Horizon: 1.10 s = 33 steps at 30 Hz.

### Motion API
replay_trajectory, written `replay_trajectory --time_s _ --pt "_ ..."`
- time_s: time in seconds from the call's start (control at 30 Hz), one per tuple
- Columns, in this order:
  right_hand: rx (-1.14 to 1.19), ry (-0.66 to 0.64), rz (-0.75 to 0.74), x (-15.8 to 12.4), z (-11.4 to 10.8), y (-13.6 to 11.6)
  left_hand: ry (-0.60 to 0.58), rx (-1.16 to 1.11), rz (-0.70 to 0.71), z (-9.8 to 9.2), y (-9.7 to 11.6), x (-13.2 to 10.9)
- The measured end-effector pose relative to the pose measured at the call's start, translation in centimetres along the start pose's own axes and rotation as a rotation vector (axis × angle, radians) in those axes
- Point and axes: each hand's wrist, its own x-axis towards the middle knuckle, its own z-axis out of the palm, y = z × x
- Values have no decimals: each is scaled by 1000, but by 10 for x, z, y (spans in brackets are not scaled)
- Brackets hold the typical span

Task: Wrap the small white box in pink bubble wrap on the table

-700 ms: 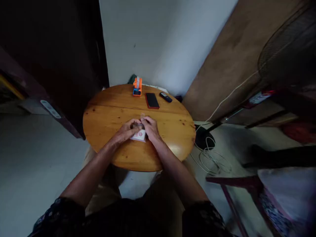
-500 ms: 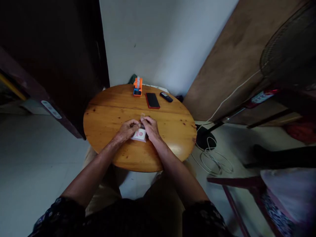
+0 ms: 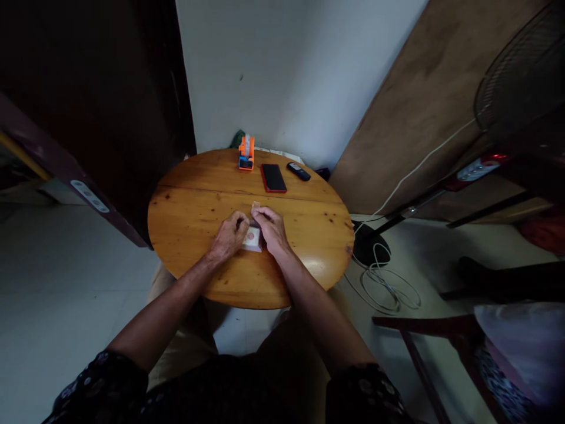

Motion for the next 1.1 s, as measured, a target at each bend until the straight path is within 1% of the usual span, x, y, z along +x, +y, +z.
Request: replay_trajectory --time_s 0.13,0.3,0.43,0.57,0.67,0.8,0.93,1.0,1.1 --pt "-61 -16 -80 -2 -2 -2 7 23 -36 0 -3 2" --pt "-235 -52 -207 -7 -3 -4 65 -18 -58 5 -10 7" --pt "-305 -101 -246 -14 -4 -7 82 -89 -72 9 -16 9" --pt "-352 -135 -306 -18 -9 -11 99 -92 -93 12 -20 11" --pt "-414 -204 -371 -18 -15 -15 128 -110 -108 13 -22 12" --pt "-554 -286 -487 -22 -24 -23 128 -148 -109 14 -23 13" --pt "-785 -338 -548 -39 -34 -30 113 -120 -112 12 -23 13" --pt "-883 -336 -573 -51 -39 -30 105 -117 -116 11 -23 13" --pt "-968 -306 -611 -64 -42 -27 103 -95 -128 10 -21 14"
